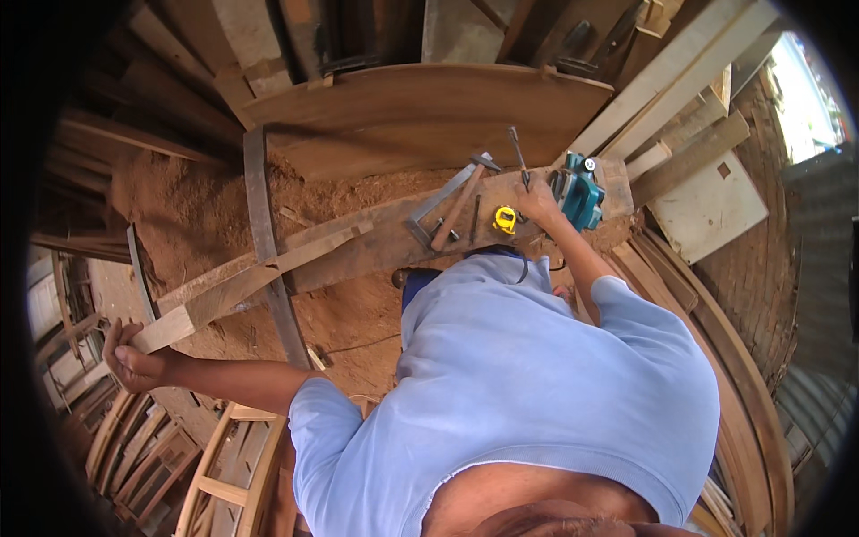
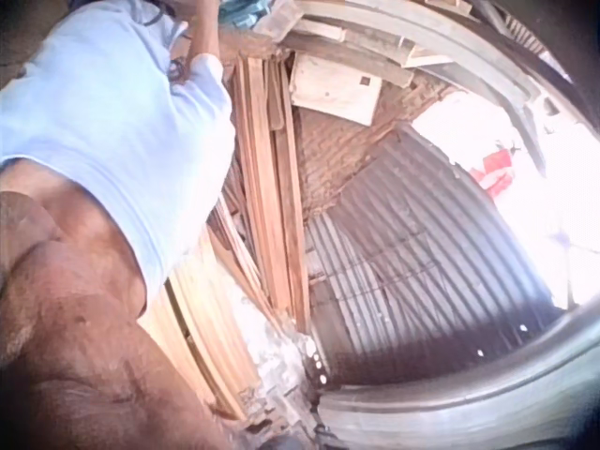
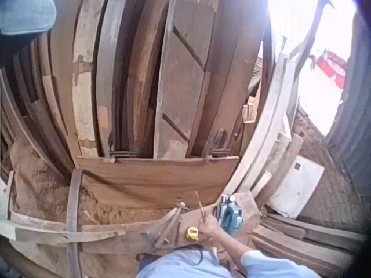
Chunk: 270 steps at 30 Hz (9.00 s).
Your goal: The person pulls nails from a curved wooden board using pliers, sets it aside to retrieve a straight wooden plank, and then aligns the plank against the curved board on a workbench.
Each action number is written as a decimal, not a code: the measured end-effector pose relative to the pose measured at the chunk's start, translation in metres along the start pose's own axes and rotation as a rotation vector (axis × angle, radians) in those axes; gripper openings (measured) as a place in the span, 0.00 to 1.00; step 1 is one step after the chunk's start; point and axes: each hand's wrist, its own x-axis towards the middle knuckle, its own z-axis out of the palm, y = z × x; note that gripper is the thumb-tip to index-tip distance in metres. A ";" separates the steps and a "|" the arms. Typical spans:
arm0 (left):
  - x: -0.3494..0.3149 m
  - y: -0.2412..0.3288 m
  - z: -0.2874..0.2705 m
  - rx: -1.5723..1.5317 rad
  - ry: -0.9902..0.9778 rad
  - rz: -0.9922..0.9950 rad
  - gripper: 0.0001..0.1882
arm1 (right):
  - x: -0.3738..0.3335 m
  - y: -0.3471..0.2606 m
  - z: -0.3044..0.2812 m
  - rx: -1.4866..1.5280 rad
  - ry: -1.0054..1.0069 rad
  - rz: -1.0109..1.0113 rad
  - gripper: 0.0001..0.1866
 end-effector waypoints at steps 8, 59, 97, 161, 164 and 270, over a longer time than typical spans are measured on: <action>0.008 0.010 0.013 -0.009 -0.048 -0.052 0.21 | -0.035 0.086 0.042 -0.171 -0.045 0.253 0.23; -0.249 -0.155 -0.050 0.058 -0.288 -1.104 0.22 | -0.095 -0.340 0.044 1.021 -0.300 -0.740 0.32; 0.013 -0.014 -0.014 0.045 0.136 -0.131 0.29 | 0.038 -0.197 0.105 -0.597 -0.957 -0.732 0.21; 0.011 -0.019 0.011 -0.028 0.281 0.012 0.24 | -0.079 -0.378 -0.005 0.906 -1.012 -1.056 0.25; -0.014 -0.030 0.045 0.245 0.296 0.060 0.29 | -0.088 -0.394 -0.006 0.809 -0.863 -1.156 0.22; -0.479 0.124 -0.300 -0.305 0.723 -1.894 0.35 | 0.032 -0.255 0.265 -0.674 -1.023 -0.666 0.48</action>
